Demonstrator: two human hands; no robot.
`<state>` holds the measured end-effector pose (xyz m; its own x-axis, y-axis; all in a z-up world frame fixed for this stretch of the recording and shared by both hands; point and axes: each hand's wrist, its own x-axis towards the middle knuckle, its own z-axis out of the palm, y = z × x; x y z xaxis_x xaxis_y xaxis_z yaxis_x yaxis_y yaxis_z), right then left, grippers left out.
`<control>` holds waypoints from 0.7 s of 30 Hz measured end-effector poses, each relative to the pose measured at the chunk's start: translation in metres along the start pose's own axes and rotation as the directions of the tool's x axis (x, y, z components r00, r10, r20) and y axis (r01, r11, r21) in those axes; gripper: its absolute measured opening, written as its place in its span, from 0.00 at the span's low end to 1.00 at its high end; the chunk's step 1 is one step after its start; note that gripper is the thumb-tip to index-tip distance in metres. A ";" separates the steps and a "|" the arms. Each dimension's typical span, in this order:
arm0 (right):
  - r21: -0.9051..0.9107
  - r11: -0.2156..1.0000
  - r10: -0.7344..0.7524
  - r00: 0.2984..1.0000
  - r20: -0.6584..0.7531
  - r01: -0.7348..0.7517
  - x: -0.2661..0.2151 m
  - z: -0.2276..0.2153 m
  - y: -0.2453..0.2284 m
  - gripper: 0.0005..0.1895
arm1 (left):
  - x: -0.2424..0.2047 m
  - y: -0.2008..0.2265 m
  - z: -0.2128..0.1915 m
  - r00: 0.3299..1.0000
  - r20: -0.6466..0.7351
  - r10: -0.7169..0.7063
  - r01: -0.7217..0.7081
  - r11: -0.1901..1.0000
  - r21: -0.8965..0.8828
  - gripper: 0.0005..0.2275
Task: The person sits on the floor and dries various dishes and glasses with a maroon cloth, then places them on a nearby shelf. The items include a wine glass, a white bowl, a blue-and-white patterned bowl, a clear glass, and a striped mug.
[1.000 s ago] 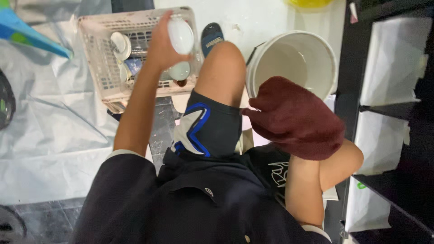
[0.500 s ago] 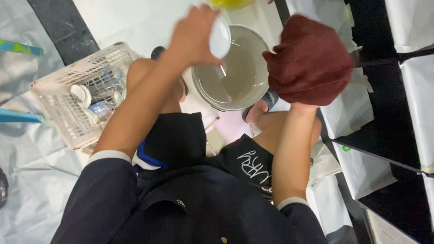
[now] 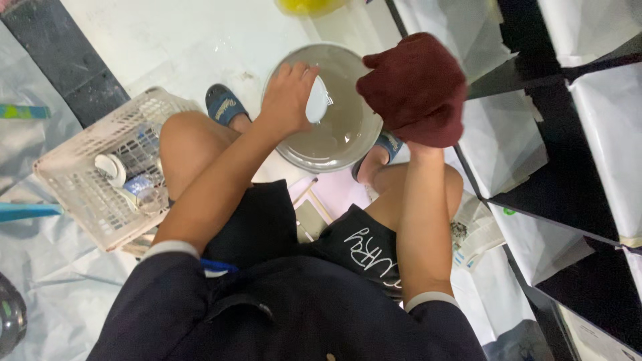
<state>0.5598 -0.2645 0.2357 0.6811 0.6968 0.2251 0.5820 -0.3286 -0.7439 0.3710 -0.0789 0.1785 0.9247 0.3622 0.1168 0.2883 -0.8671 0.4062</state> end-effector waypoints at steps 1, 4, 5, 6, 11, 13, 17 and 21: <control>-0.027 0.999 -0.021 1.000 0.019 0.022 0.002 0.004 -0.005 0.19 | -0.001 0.004 -0.016 0.998 -0.062 0.031 -0.042 0.982 -0.185 0.47; -0.183 0.974 -0.104 0.984 0.144 0.130 0.004 0.022 -0.028 0.19 | -0.007 0.018 -0.054 0.997 -0.080 0.023 -0.053 0.913 -0.405 0.49; -0.249 0.948 -0.146 0.967 0.210 0.198 0.006 0.028 -0.038 0.20 | -0.008 0.023 -0.061 0.988 -0.138 0.067 -0.117 0.911 -0.395 0.48; -0.364 0.883 -0.162 0.922 0.352 0.295 0.009 0.033 -0.047 0.20 | -0.008 0.026 -0.067 0.973 -0.200 0.112 -0.183 0.907 -0.379 0.47; -0.518 0.452 -0.037 0.596 0.802 0.726 0.018 0.048 -0.077 0.22 | -0.011 0.031 -0.066 0.938 -0.287 0.193 -0.294 0.882 -0.368 0.46; -0.495 0.580 -0.042 0.631 0.774 0.646 0.011 0.048 -0.068 0.22 | -0.018 0.030 -0.052 0.918 -0.351 0.187 -0.338 0.830 -0.443 0.45; 0.091 0.963 -0.270 0.908 0.321 0.255 0.000 0.051 -0.039 0.34 | -0.005 0.029 -0.036 0.877 -0.437 0.200 -0.430 0.733 -0.527 0.48; 0.031 0.993 -0.120 0.941 0.317 0.116 -0.005 0.060 -0.018 0.36 | -0.005 0.038 -0.025 0.908 -0.399 0.128 -0.390 0.604 -0.695 0.47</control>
<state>0.5193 -0.2236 0.2098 0.4302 0.8970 0.1014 0.6426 -0.2254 -0.7323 0.3715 -0.1050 0.2158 0.7773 0.3546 0.5196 -0.3593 -0.4278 0.8294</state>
